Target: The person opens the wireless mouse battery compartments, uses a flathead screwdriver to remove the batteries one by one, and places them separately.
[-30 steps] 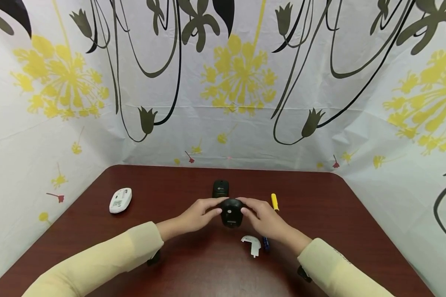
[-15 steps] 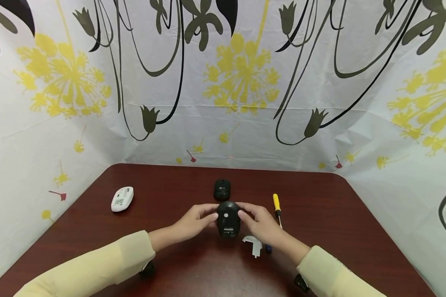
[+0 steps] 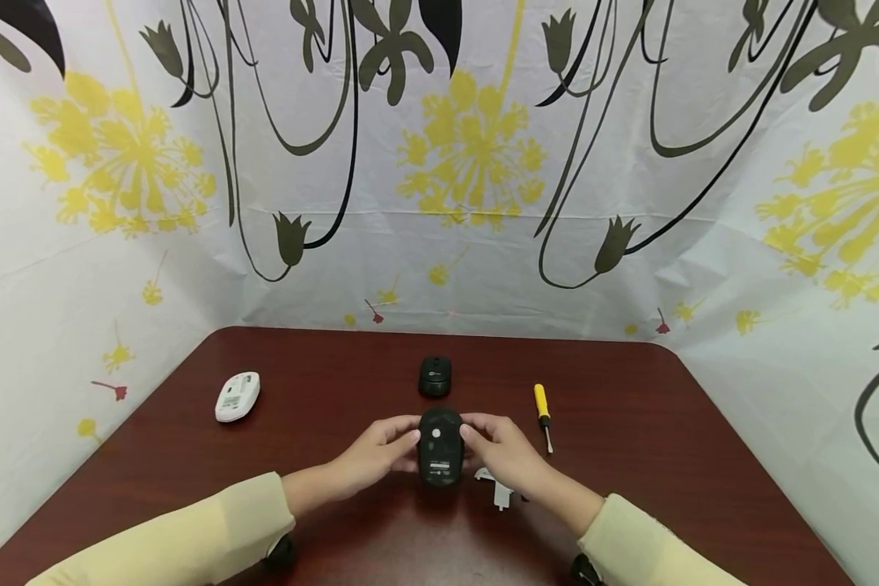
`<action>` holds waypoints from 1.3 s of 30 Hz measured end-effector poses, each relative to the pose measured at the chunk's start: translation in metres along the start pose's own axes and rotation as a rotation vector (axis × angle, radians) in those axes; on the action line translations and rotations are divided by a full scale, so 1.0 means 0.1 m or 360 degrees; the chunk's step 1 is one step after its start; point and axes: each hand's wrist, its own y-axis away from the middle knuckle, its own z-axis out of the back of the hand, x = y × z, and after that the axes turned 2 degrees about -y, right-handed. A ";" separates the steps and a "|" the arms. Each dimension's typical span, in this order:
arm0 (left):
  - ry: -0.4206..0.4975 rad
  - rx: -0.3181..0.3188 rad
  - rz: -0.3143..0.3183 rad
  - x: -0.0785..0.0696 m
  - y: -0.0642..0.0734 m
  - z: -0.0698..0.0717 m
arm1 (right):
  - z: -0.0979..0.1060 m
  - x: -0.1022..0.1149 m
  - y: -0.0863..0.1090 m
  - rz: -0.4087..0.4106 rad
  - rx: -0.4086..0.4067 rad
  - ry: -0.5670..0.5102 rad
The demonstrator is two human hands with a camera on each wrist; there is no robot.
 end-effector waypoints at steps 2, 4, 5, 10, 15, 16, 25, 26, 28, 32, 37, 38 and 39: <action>0.0043 -0.0011 0.0009 0.01 0.02 0.00 | -0.02 0.01 -0.01 -0.0043 -0.0014 -0.0045; 0.0073 -0.0025 0.0018 0.02 0.05 0.00 | -0.05 0.02 -0.02 -0.0083 -0.0031 -0.0076; 0.0087 -0.0033 0.0025 0.02 0.06 0.00 | -0.06 0.02 -0.03 -0.0103 -0.0038 -0.0095; 0.0132 -0.0060 0.0059 0.04 0.10 0.01 | -0.11 0.02 -0.04 -0.0185 -0.0044 -0.0209; 0.0172 -0.0068 0.0113 0.04 0.15 0.02 | -0.13 0.00 -0.04 -0.0251 -0.0019 -0.0280; 0.0180 -0.0065 0.0126 0.03 0.16 0.02 | -0.13 0.00 -0.04 -0.0263 -0.0011 -0.0293; 0.0246 -0.0007 0.0145 0.03 0.20 0.03 | -0.18 -0.01 -0.04 -0.0348 0.0014 -0.0379; 0.0248 -0.0007 0.0139 0.04 0.20 0.03 | -0.18 -0.01 -0.04 -0.0350 0.0017 -0.0382; 0.0252 -0.0017 0.0138 0.05 0.20 0.02 | -0.19 -0.01 -0.03 -0.0349 0.0025 -0.0391; 0.0249 -0.0055 0.0143 0.06 0.21 0.00 | -0.21 -0.01 -0.03 -0.0339 0.0041 -0.0408; 0.0234 -0.0089 0.0158 0.05 0.22 0.00 | -0.23 -0.02 -0.04 -0.0344 0.0036 -0.0402; 0.0232 -0.0090 0.0163 0.05 0.22 0.00 | -0.23 -0.02 -0.04 -0.0348 0.0032 -0.0398; 0.0232 -0.0088 0.0165 0.05 0.23 0.00 | -0.23 -0.02 -0.05 -0.0351 0.0028 -0.0394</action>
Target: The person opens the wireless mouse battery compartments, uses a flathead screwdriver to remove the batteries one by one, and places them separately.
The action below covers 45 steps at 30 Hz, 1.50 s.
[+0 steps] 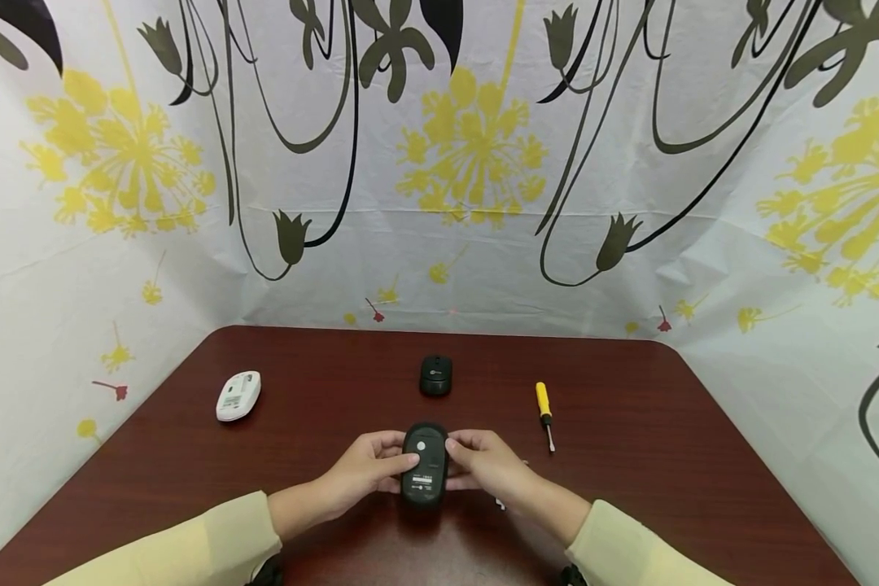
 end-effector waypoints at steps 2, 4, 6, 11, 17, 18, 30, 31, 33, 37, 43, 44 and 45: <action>-0.0002 0.0001 0.0010 0.00 0.00 0.01 | 0.00 0.00 0.00 -0.0002 -0.0009 0.0016; -0.0006 -0.0001 0.0020 0.00 0.01 0.01 | -0.01 0.00 -0.01 0.0012 -0.0019 0.0041; -0.0011 -0.0005 0.0022 0.01 0.01 0.01 | 0.00 0.01 -0.02 0.0029 -0.0029 0.0073; -0.0015 -0.0012 0.0030 0.01 0.01 0.01 | 0.01 0.04 -0.04 0.0084 -0.0051 0.0185; -0.0038 -0.0011 0.0036 -0.01 0.01 0.01 | 0.02 0.05 -0.07 0.0176 -0.0027 0.0331; -0.0043 -0.0012 0.0037 -0.01 0.01 0.01 | 0.02 0.04 -0.07 0.0197 -0.0024 0.0362; -0.0049 -0.0013 0.0052 -0.01 0.01 0.04 | -0.02 0.06 -0.13 0.0421 -0.0050 0.0802; -0.0048 -0.0016 0.0053 -0.01 0.01 0.04 | -0.02 0.06 -0.13 0.0426 -0.0049 0.0806; -0.0041 -0.0022 0.0055 0.01 0.01 0.04 | -0.03 0.06 -0.13 0.0441 -0.0050 0.0821; -0.0019 -0.0031 0.0081 0.02 0.00 0.04 | -0.04 0.05 -0.13 0.0454 -0.0058 0.0840; -0.0016 -0.0024 0.0096 0.03 0.00 0.04 | -0.05 0.04 -0.13 0.0470 -0.0057 0.0855; -0.0016 -0.0024 0.0097 0.03 0.00 0.04 | -0.05 0.04 -0.13 0.0471 -0.0053 0.0857; -0.0016 -0.0024 0.0099 0.02 0.01 0.04 | -0.05 0.03 -0.13 0.0465 -0.0053 0.0867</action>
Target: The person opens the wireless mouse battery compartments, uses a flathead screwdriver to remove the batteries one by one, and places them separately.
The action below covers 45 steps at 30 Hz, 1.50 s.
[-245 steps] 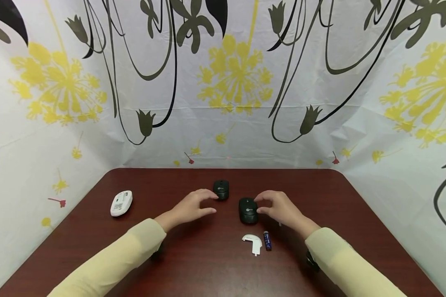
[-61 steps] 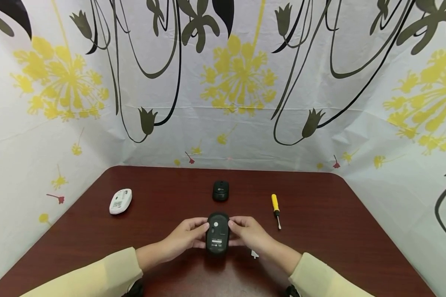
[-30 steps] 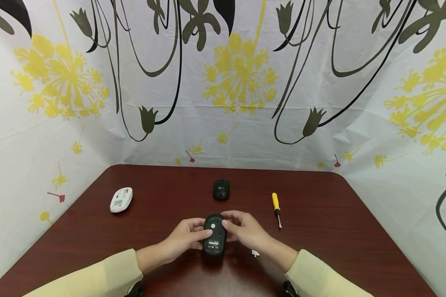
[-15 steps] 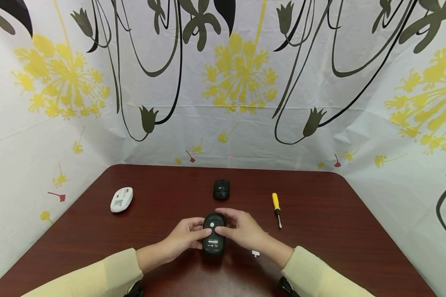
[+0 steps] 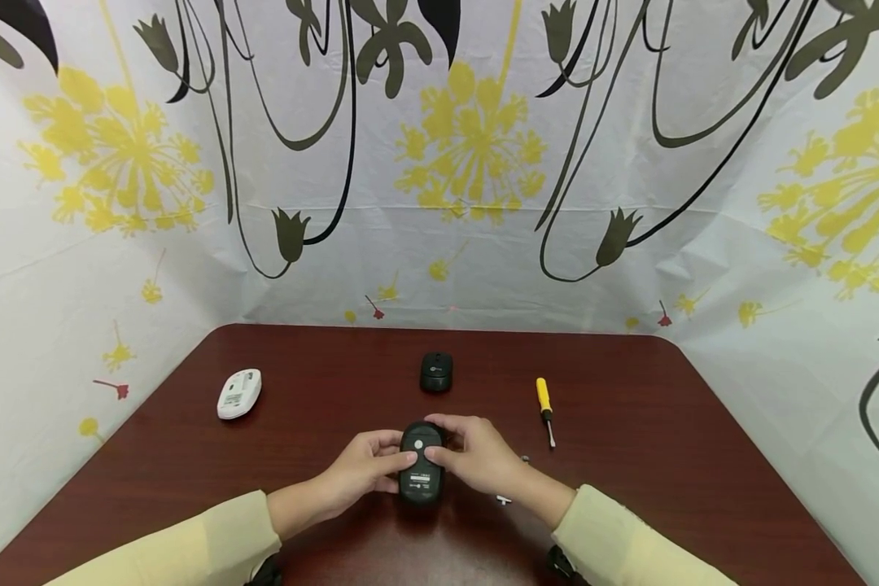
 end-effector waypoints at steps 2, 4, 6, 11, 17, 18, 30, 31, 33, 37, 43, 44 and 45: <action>-0.0004 0.0003 0.0002 -0.01 0.00 0.00 | 0.00 -0.01 0.00 -0.0010 0.0013 0.0002; -0.0010 0.0003 0.0012 -0.01 0.00 -0.01 | 0.00 -0.01 0.00 -0.0024 0.0024 0.0007; -0.0012 0.0004 0.0017 -0.02 0.01 -0.02 | 0.00 -0.01 0.00 -0.0041 0.0031 0.0015; -0.0011 0.0025 -0.0003 -0.01 0.01 -0.03 | -0.01 0.01 0.02 -0.0055 0.0015 0.0030; 0.0003 0.0032 0.0000 -0.01 0.01 -0.04 | -0.01 0.01 0.02 -0.0056 -0.0020 -0.0010; -0.0002 0.0029 0.0006 -0.01 0.01 -0.04 | -0.01 0.01 0.02 -0.0051 -0.0028 -0.0018; -0.0020 0.0022 0.0038 -0.05 0.02 -0.03 | -0.03 -0.02 0.02 0.0037 -0.0244 0.0038; -0.0022 0.0031 0.0028 -0.04 0.02 -0.03 | -0.03 -0.02 0.02 0.0044 -0.0272 0.0059; -0.0014 0.0044 0.0014 -0.03 0.03 -0.04 | -0.01 -0.01 0.01 0.0058 -0.0313 0.0076; -0.0013 0.0059 0.0000 -0.02 0.03 -0.05 | 0.02 0.02 -0.01 0.0054 -0.0337 0.0028; -0.0009 0.0053 0.0016 -0.03 0.03 -0.04 | 0.06 0.05 -0.03 -0.0056 -0.0338 -0.0149; -0.0013 0.0056 0.0016 -0.03 0.03 -0.03 | 0.06 0.05 -0.03 -0.0090 -0.0347 -0.0174; -0.0015 0.0055 0.0019 -0.03 0.03 -0.03 | 0.07 0.05 -0.03 -0.0124 -0.0360 -0.0201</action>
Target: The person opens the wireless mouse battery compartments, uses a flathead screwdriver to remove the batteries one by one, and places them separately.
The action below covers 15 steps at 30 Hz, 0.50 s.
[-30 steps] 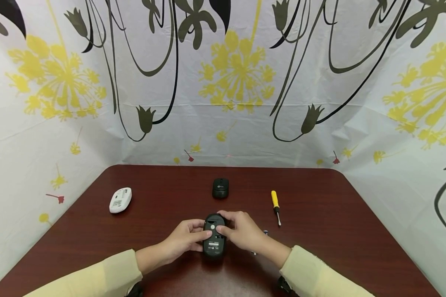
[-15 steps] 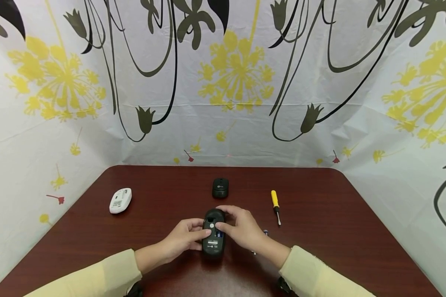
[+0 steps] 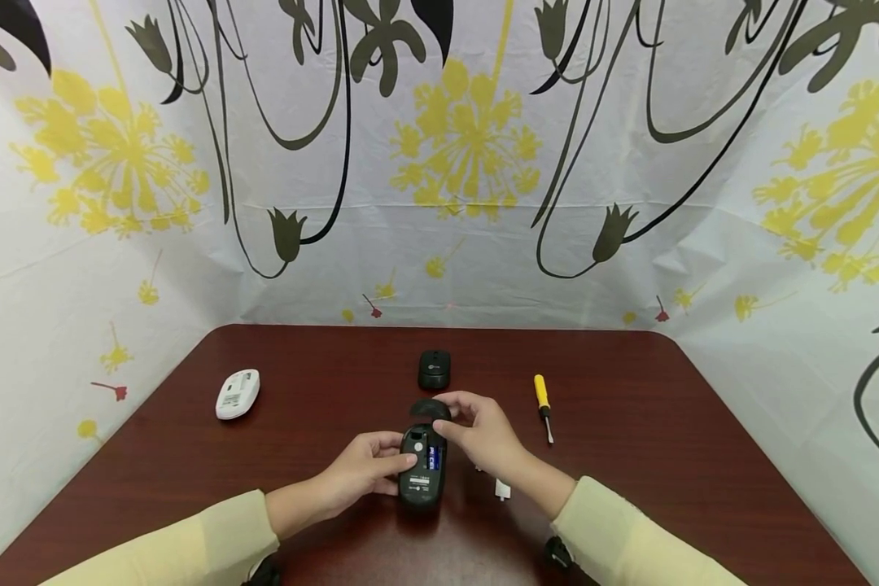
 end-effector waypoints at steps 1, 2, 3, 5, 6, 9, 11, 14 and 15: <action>-0.0001 -0.0001 0.0003 0.00 0.00 0.00 | 0.01 0.00 -0.01 -0.0033 -0.0017 -0.0017; -0.0004 -0.0004 0.0005 0.00 0.00 0.01 | 0.01 0.00 -0.02 -0.0074 -0.0034 -0.0042; -0.0007 -0.0007 0.0009 0.00 0.00 0.01 | 0.03 0.00 -0.03 -0.0104 -0.0051 -0.0061; -0.0016 -0.0014 0.0013 -0.01 0.01 0.02 | 0.05 0.01 -0.05 -0.0158 -0.0067 -0.0137; -0.0015 -0.0021 0.0019 -0.01 0.01 0.02 | 0.07 0.01 -0.07 -0.0176 -0.0073 -0.0176; -0.0019 -0.0026 0.0022 -0.01 0.02 0.03 | 0.12 0.02 -0.09 -0.0207 -0.0074 -0.0288; -0.0021 -0.0026 0.0020 -0.02 0.03 0.04 | 0.15 0.02 -0.11 -0.0236 -0.0081 -0.0353; -0.0020 -0.0033 0.0028 -0.02 0.04 0.05 | 0.21 0.00 -0.14 -0.0284 -0.0109 -0.0379; -0.0016 -0.0035 0.0031 -0.02 0.04 0.05 | 0.22 -0.02 -0.16 -0.0307 -0.0122 -0.0386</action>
